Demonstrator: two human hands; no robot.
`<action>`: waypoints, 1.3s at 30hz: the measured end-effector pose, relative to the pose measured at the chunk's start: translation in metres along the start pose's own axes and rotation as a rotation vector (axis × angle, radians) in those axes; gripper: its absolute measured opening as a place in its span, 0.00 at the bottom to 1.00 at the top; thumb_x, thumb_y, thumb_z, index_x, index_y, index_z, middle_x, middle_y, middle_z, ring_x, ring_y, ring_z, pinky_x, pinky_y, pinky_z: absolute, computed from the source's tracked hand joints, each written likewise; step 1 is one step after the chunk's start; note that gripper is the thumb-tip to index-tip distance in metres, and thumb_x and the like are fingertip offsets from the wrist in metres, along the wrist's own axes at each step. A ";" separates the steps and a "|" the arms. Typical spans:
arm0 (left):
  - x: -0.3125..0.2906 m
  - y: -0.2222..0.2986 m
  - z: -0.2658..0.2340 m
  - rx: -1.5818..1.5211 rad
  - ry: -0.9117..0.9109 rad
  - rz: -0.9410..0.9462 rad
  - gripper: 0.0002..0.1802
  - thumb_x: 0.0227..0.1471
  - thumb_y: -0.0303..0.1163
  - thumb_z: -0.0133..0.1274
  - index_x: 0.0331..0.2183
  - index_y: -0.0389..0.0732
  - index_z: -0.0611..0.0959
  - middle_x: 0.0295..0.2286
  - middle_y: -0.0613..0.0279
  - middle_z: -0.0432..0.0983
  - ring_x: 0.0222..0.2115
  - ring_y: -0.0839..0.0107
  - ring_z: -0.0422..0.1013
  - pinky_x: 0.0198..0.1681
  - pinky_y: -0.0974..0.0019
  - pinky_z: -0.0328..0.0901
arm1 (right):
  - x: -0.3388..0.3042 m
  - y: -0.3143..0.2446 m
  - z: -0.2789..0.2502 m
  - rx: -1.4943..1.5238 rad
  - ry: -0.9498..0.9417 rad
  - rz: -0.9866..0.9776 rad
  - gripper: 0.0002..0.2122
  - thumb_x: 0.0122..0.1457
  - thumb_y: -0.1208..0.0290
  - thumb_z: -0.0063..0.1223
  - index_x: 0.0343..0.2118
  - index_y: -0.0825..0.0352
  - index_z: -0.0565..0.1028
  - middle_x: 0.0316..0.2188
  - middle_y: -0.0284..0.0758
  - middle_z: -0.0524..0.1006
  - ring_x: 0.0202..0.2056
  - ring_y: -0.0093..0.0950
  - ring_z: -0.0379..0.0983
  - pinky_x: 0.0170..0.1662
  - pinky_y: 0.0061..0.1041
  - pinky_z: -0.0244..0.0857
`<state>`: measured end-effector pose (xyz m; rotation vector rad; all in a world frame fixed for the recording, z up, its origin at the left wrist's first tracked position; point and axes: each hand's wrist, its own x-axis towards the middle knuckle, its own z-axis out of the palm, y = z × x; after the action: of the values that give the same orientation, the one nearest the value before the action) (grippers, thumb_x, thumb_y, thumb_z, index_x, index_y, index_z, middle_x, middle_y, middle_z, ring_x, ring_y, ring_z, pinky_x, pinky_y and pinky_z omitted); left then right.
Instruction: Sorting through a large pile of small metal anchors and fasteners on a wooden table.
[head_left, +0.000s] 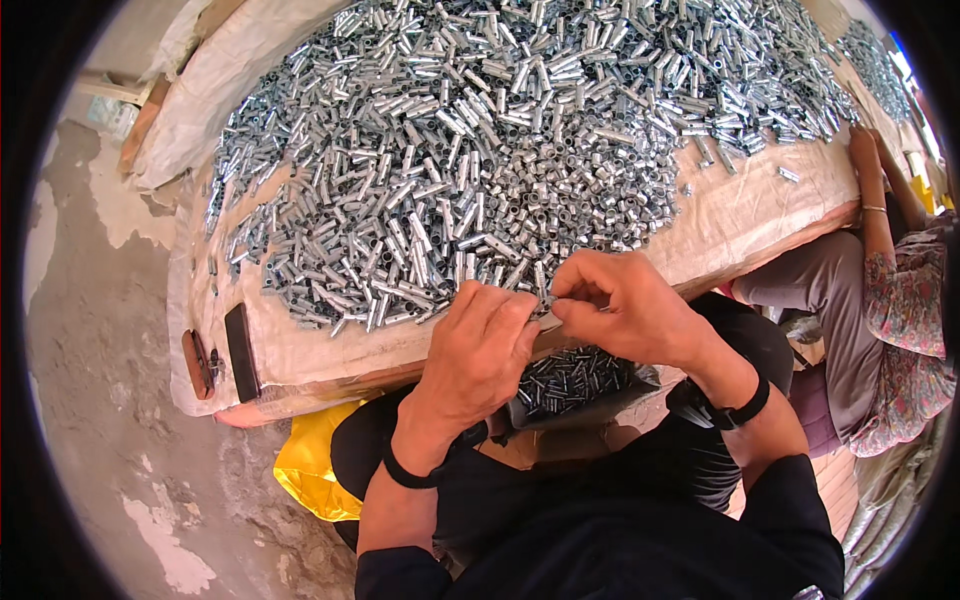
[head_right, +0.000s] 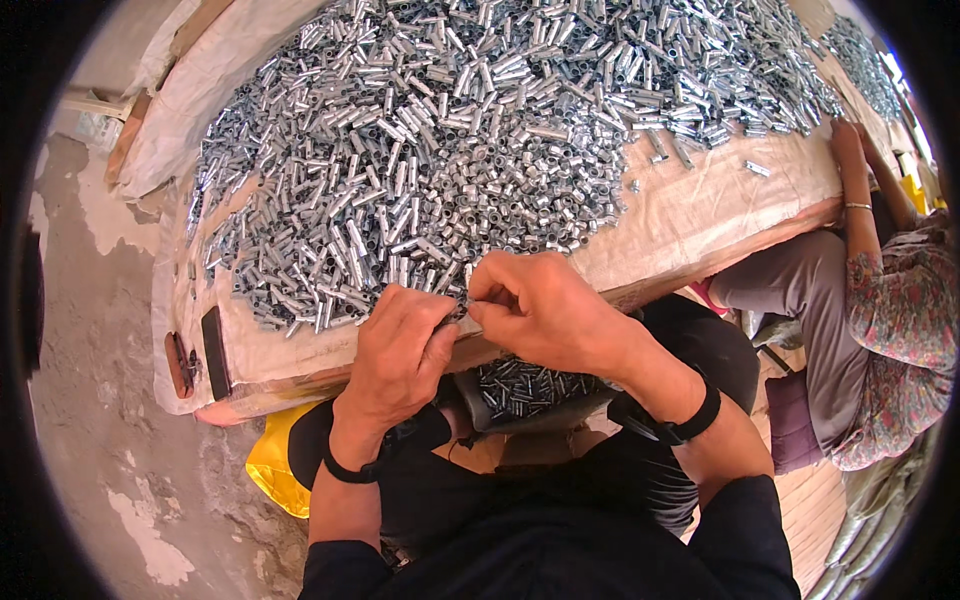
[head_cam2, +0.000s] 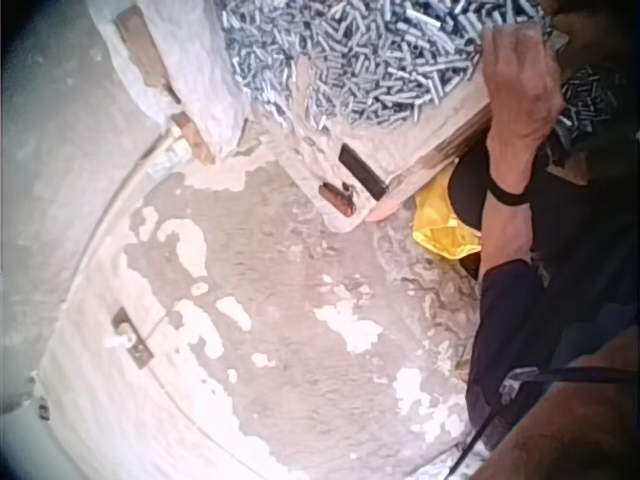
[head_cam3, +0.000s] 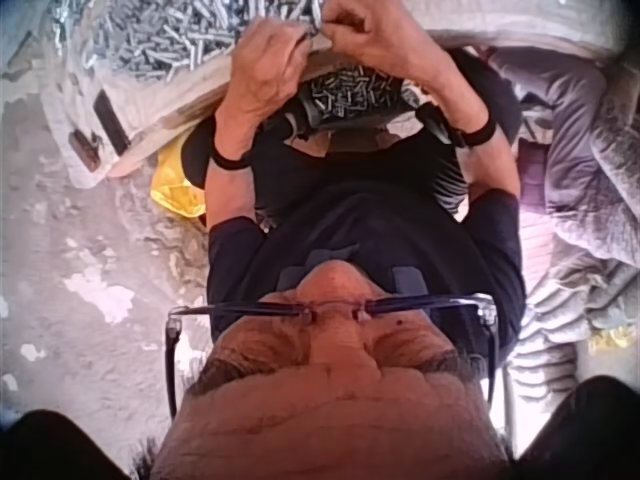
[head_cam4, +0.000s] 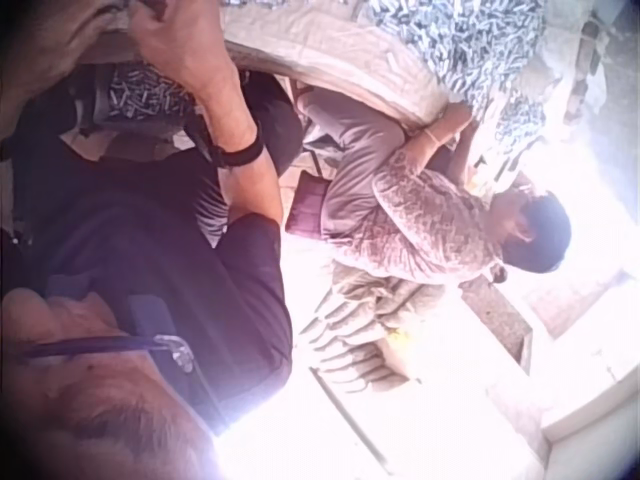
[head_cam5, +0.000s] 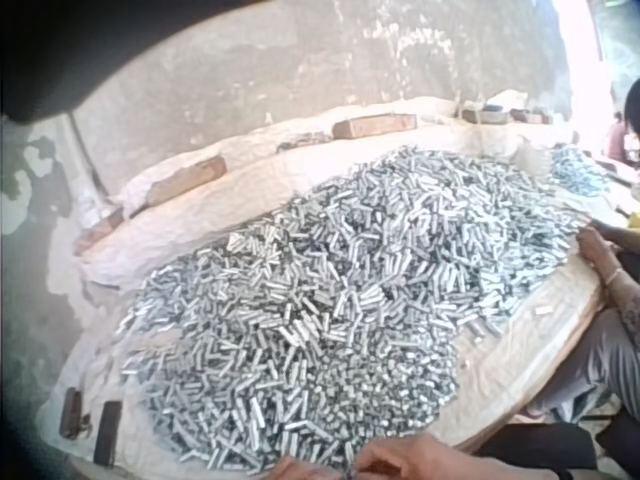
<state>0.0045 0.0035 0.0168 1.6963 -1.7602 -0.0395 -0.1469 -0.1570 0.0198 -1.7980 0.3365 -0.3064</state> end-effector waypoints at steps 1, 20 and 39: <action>0.001 0.000 0.000 0.002 0.000 -0.001 0.14 0.48 0.20 0.60 0.39 0.34 0.79 0.33 0.53 0.72 0.33 0.53 0.69 0.36 0.55 0.67 | 0.000 -0.002 0.001 0.001 -0.001 -0.001 0.05 0.58 0.78 0.58 0.33 0.72 0.74 0.23 0.38 0.78 0.24 0.24 0.75 0.29 0.27 0.68; -0.001 0.004 0.001 -0.205 0.050 -0.156 0.10 0.57 0.20 0.56 0.43 0.32 0.80 0.33 0.50 0.76 0.30 0.54 0.74 0.33 0.60 0.68 | -0.003 -0.010 0.005 0.123 0.076 0.031 0.04 0.60 0.80 0.57 0.36 0.71 0.77 0.25 0.34 0.76 0.25 0.18 0.71 0.28 0.23 0.65; 0.003 0.010 0.006 -0.138 0.090 -0.076 0.10 0.60 0.20 0.51 0.44 0.34 0.80 0.33 0.49 0.75 0.31 0.52 0.73 0.35 0.58 0.68 | -0.007 -0.003 0.008 -0.097 0.124 -0.173 0.03 0.57 0.79 0.55 0.30 0.70 0.72 0.21 0.40 0.74 0.22 0.31 0.73 0.28 0.33 0.65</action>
<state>-0.0069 0.0000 0.0178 1.6393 -1.5898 -0.1143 -0.1505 -0.1462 0.0206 -1.9125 0.2870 -0.5332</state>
